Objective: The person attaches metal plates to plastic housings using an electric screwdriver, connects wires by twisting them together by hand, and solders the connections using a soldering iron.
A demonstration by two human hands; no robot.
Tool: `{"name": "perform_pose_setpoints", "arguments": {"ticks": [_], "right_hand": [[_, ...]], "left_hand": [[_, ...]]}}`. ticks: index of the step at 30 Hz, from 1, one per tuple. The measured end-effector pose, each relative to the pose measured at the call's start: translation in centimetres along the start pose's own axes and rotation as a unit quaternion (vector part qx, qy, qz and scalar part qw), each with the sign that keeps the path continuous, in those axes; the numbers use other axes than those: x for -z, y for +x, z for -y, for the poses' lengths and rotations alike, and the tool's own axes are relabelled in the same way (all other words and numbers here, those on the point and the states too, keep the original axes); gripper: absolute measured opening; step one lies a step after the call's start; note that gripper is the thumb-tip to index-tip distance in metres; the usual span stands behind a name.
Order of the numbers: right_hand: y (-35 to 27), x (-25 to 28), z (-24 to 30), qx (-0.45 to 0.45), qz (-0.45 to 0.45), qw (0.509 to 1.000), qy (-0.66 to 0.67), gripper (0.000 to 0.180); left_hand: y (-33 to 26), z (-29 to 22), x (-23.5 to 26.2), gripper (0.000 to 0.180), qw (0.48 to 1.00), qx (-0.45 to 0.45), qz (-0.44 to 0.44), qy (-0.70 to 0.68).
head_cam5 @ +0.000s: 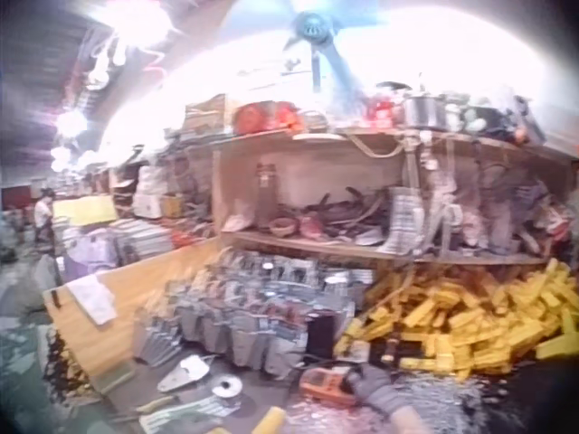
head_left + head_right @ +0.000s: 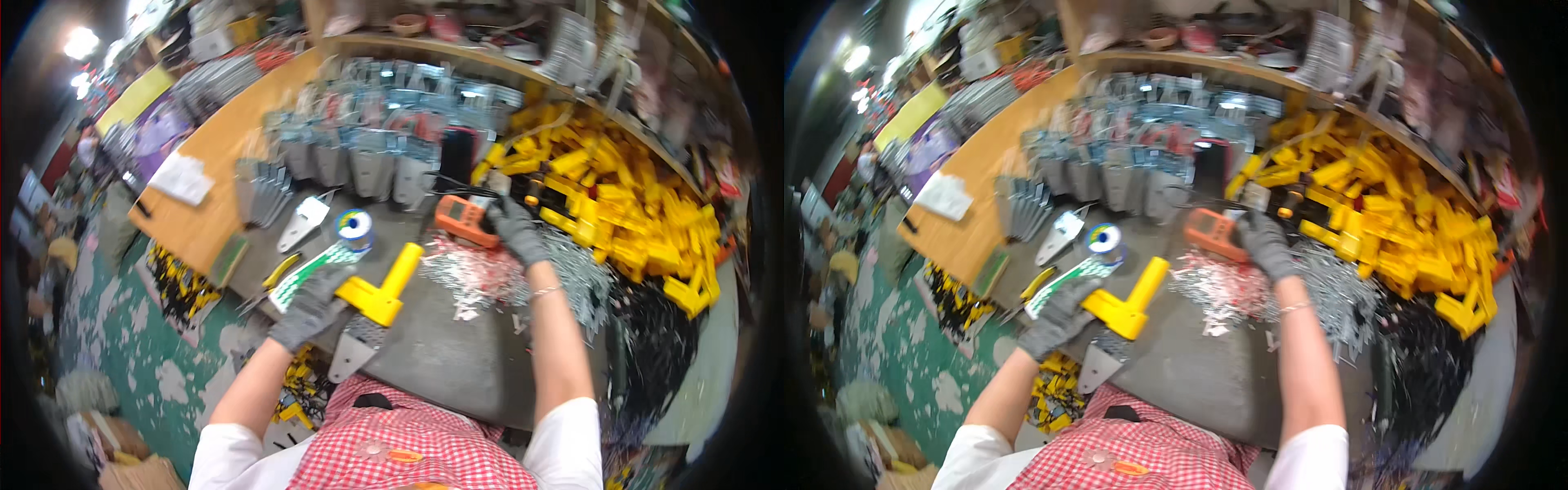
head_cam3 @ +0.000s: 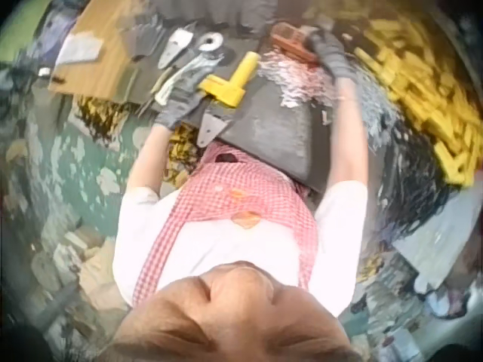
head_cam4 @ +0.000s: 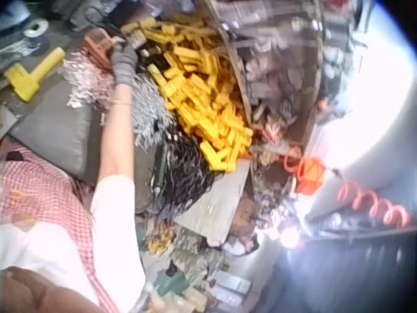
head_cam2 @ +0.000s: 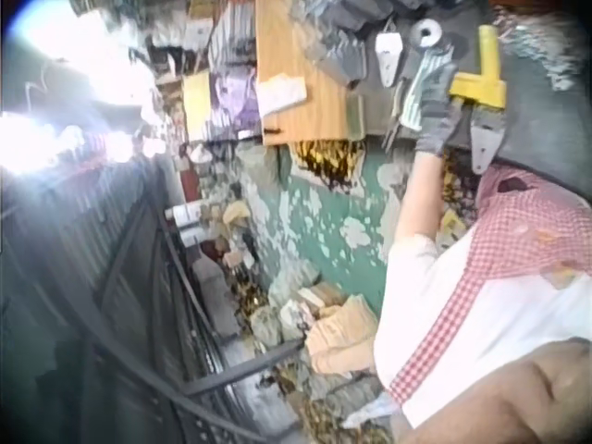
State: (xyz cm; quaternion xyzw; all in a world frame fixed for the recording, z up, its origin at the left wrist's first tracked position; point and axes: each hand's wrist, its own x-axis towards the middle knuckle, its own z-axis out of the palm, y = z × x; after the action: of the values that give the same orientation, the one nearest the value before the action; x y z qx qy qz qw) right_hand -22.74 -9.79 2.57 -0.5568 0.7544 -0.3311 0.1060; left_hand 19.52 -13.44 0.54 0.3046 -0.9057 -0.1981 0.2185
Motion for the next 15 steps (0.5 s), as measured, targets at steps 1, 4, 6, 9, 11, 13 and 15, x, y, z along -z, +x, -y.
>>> {"name": "perform_pose_setpoints", "arguments": {"ticks": [1, 4, 6, 9, 11, 13, 15], "right_hand": [[0.2, 0.0, -0.2, 0.020, 0.024, 0.999, 0.019, 0.035], [-0.1, -0.2, 0.6, 0.037, 0.044, 0.995, -0.084, 0.033], [0.3, -0.6, -0.4, 0.011, 0.053, 0.997, -0.053, 0.033], [1.3, -0.4, -3.5, 0.022, 0.071, 0.997, 0.002, 0.041], [1.2, -0.6, -4.0, 0.031, 0.036, 0.997, -0.063, 0.043], [0.4, -0.8, -1.0, -0.006, 0.023, 0.995, -0.101, 0.045], [-1.0, -1.7, 0.1, 0.017, -0.054, 0.996, 0.066, 0.048]], "left_hand": [[-0.5, 0.9, -0.7, 0.059, 0.999, -0.028, -0.019, 0.033], [-1.7, 0.8, -0.3, 0.055, 0.997, -0.001, -0.064, -0.045], [-3.0, -1.0, 2.3, 0.046, 0.983, 0.074, -0.105, -0.130], [-5.7, 1.2, 4.3, 0.046, 0.919, 0.289, -0.175, -0.203], [-6.0, 3.4, 3.6, 0.050, 0.948, 0.259, -0.183, -0.006], [-6.9, 4.7, 2.6, 0.056, 0.941, 0.223, -0.170, 0.192], [-5.6, 4.5, 1.8, 0.064, 0.947, 0.215, -0.163, 0.173]]}}
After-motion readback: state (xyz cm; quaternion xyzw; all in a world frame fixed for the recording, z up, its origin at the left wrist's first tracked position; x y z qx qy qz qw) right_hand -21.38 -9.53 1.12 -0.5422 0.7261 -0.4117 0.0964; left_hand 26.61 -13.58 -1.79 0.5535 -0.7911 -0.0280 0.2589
